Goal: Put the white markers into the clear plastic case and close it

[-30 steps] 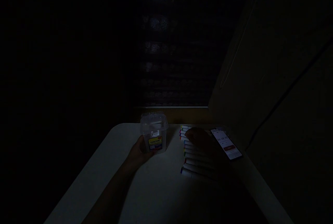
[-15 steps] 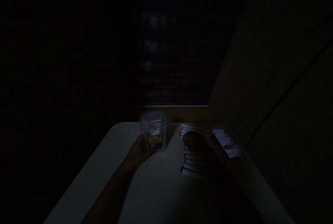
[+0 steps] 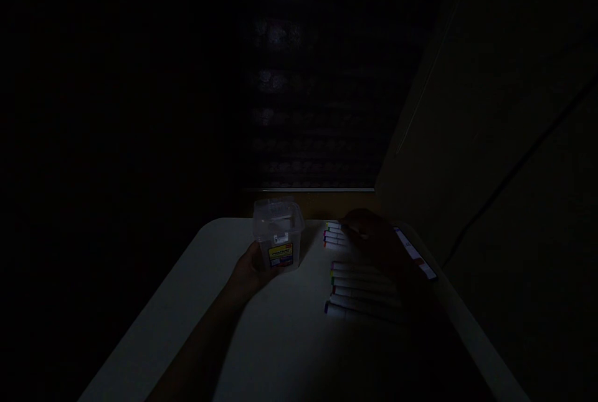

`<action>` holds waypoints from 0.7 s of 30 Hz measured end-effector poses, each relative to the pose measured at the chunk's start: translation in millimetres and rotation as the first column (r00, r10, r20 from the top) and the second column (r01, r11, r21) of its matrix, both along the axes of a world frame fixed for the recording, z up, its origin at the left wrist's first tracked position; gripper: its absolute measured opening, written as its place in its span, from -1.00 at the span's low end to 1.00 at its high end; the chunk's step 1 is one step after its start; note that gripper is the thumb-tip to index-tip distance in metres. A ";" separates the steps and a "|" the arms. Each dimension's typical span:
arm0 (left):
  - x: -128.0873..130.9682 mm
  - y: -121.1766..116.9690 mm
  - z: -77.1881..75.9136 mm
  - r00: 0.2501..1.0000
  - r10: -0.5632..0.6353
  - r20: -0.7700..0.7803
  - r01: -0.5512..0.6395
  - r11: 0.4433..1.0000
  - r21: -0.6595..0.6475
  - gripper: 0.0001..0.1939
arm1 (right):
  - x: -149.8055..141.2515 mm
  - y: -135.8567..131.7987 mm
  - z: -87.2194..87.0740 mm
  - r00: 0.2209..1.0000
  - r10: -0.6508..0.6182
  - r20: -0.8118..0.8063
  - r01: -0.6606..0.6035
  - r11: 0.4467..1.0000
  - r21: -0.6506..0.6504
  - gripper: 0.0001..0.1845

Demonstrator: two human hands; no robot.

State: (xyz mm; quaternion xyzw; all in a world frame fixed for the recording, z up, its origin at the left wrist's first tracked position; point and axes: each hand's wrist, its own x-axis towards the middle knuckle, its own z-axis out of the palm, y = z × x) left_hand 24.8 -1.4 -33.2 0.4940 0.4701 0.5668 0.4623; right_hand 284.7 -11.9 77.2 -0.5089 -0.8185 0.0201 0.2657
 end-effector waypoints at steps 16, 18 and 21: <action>-3.2 -0.8 -6.0 0.976 0.086 -0.199 -0.047 0.981 0.190 -0.29 | -17.1 -88.9 43.0 0.945 0.028 -0.326 0.198 0.745 0.637 -0.84; -3.6 -1.6 -4.8 0.973 0.092 -0.213 -0.048 0.978 0.204 -0.27 | -23.1 -86.2 41.6 0.944 0.074 -0.320 0.153 0.764 0.627 -0.85; -5.6 -0.4 -6.1 0.969 0.092 -0.231 -0.039 0.973 0.228 -0.26 | -31.4 -80.8 39.1 0.945 0.156 -0.287 0.056 0.788 0.613 -0.81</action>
